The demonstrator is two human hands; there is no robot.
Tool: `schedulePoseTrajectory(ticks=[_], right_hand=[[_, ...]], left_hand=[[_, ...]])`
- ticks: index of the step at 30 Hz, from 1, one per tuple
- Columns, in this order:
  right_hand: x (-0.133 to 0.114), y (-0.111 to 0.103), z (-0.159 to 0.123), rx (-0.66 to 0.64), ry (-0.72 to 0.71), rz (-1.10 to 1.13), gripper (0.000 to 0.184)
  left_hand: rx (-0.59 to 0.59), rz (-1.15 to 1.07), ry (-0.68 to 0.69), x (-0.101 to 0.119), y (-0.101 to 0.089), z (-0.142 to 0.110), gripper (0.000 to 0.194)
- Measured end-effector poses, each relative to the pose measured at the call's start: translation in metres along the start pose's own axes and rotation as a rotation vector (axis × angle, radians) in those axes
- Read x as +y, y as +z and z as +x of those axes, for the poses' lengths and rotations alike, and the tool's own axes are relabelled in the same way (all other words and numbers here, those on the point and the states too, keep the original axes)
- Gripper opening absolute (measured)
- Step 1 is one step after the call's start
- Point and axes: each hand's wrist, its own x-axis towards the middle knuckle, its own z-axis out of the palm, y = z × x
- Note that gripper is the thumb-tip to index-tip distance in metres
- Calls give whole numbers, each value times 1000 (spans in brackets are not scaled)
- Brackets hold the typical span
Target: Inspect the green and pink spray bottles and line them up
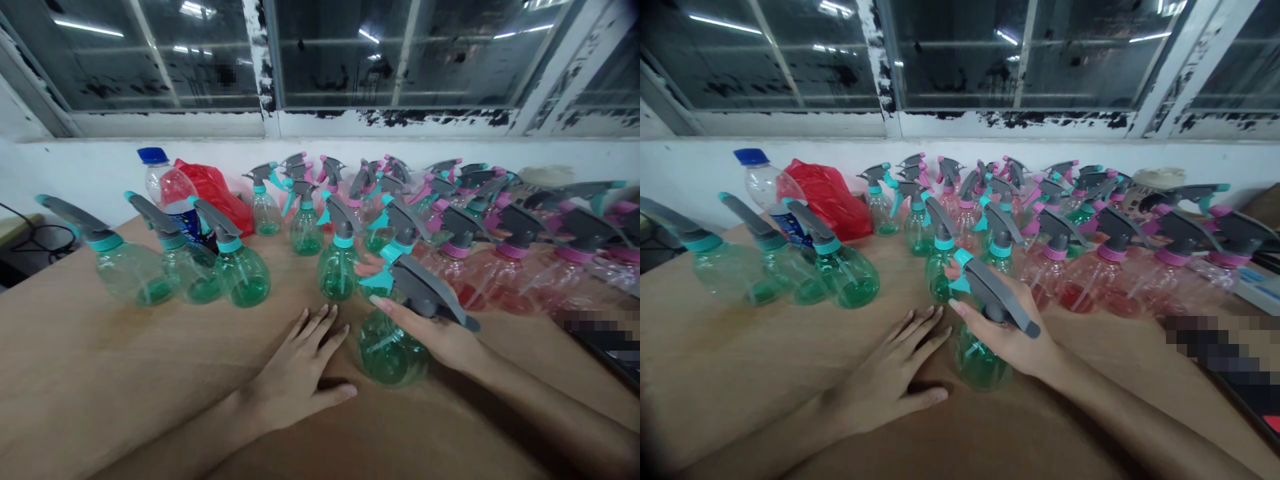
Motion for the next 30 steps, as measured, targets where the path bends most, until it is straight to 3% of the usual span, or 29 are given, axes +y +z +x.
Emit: schedulePoseTrajectory(ticks=[10, 23, 30], right_hand=[[-1, -1, 1, -41, -14, 24, 36], [5, -4, -2, -12, 34, -28, 11], [3, -5, -3, -47, 47, 21, 18]], left_hand=[[4, -4, 0, -1, 1, -1, 75], [1, -16, 4, -1, 1, -1, 76], [2, 0, 6, -1, 2, 0, 76]])
